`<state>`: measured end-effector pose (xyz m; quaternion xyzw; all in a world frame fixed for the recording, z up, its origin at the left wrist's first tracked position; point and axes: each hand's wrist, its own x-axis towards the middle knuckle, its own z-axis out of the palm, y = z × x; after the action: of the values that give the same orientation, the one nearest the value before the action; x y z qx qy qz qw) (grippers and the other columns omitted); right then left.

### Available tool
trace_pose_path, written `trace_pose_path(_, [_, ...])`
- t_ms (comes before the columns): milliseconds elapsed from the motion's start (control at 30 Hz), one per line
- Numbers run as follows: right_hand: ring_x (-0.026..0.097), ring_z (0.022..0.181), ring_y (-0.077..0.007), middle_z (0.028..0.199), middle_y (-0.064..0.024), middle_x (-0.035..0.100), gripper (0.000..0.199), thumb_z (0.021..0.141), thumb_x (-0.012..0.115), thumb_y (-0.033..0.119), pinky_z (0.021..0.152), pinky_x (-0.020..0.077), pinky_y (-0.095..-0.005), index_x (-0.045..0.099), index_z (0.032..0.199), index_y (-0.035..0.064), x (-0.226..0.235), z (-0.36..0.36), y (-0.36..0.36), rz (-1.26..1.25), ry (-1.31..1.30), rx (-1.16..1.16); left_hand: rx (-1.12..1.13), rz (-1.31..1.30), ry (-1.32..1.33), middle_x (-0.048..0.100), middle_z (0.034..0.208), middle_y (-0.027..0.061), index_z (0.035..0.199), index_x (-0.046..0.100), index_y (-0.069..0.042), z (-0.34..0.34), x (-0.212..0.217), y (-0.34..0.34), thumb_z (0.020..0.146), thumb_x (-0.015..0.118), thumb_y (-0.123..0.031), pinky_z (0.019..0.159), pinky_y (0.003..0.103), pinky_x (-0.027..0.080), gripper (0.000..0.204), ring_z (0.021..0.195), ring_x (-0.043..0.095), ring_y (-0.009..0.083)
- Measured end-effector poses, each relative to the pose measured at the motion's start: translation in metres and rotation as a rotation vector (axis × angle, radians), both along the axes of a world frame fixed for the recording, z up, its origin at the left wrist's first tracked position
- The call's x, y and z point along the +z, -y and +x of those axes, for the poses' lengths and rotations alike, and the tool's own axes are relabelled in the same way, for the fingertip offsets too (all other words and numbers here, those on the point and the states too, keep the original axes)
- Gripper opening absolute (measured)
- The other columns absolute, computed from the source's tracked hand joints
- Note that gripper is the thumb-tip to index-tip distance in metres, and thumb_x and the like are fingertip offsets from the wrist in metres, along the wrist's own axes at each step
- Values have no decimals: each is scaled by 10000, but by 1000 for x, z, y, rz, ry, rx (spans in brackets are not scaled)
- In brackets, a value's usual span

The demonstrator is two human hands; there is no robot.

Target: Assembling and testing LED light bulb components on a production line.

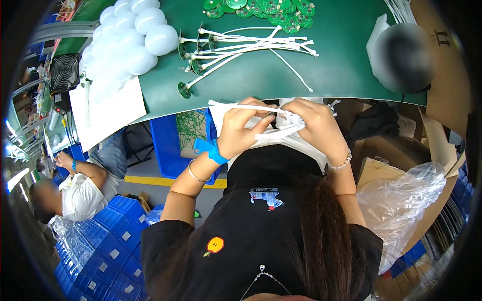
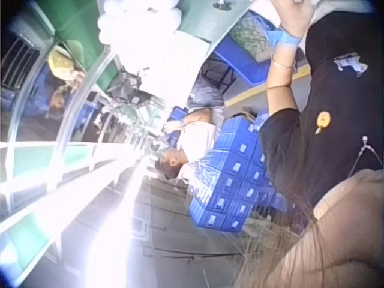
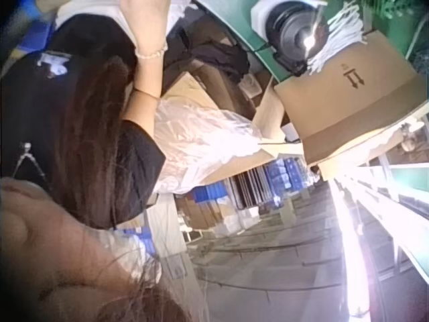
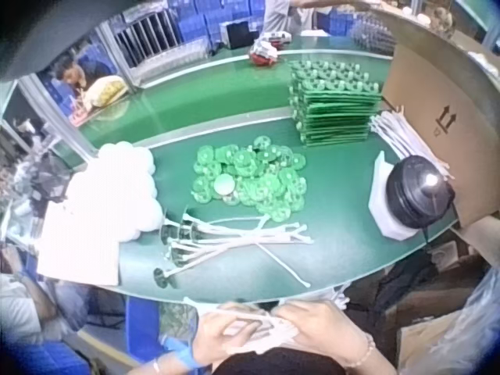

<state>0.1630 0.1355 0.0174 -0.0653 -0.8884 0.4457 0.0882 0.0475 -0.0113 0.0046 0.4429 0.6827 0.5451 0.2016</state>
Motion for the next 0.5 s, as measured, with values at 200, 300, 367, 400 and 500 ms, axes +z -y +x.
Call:
trace_pose_path(200, [593, 747, -138, 828, -87, 633, 185, 830, 479, 69, 690, 463, -264, 593, 938, -29, -4, 28, -13, -627, -68, -360, 105, -15, -274, 576, 714, 115, 789, 593, -5, -4, 9, 2, 664, 639, 8, 562, 299, 445, 133, 628, 562, 254])
trace_pose_path(300, [537, 556, -118, 623, -63, 572, 243, 895, 453, 162, 515, 422, -228, 569, 880, -52, 3, 48, -31, -487, -340, -673, 289, -51, -321, 533, 651, 96, 765, 586, -11, -17, 17, 10, 647, 626, 14, 516, 279, 414, 127, 556, 514, 206])
trace_pose_path(367, [299, 433, -41, 517, 35, 328, 230, 908, 431, 166, 403, 252, -186, 529, 939, -40, 4, 66, -49, -660, -627, -740, 417, 24, -358, 502, 640, 77, 742, 566, -22, -32, 17, 8, 648, 621, 16, 490, 258, 375, 116, 520, 465, 169])
trace_pose_path(400, [247, 427, -35, 525, 48, 282, 235, 913, 420, 165, 395, 212, -189, 517, 967, -41, 11, 71, -56, -634, -657, -771, 496, 14, -387, 494, 644, 70, 724, 544, -26, -40, 19, 7, 652, 618, 13, 489, 259, 362, 110, 526, 458, 162])
trace_pose_path(500, [247, 427, -29, 526, 53, 291, 228, 906, 435, 155, 398, 201, -184, 533, 946, -47, 22, 78, -66, -546, -588, -823, 699, -90, -638, 474, 633, 52, 738, 528, -49, -63, 22, -7, 662, 612, -37, 482, 297, 366, 114, 541, 459, 192])
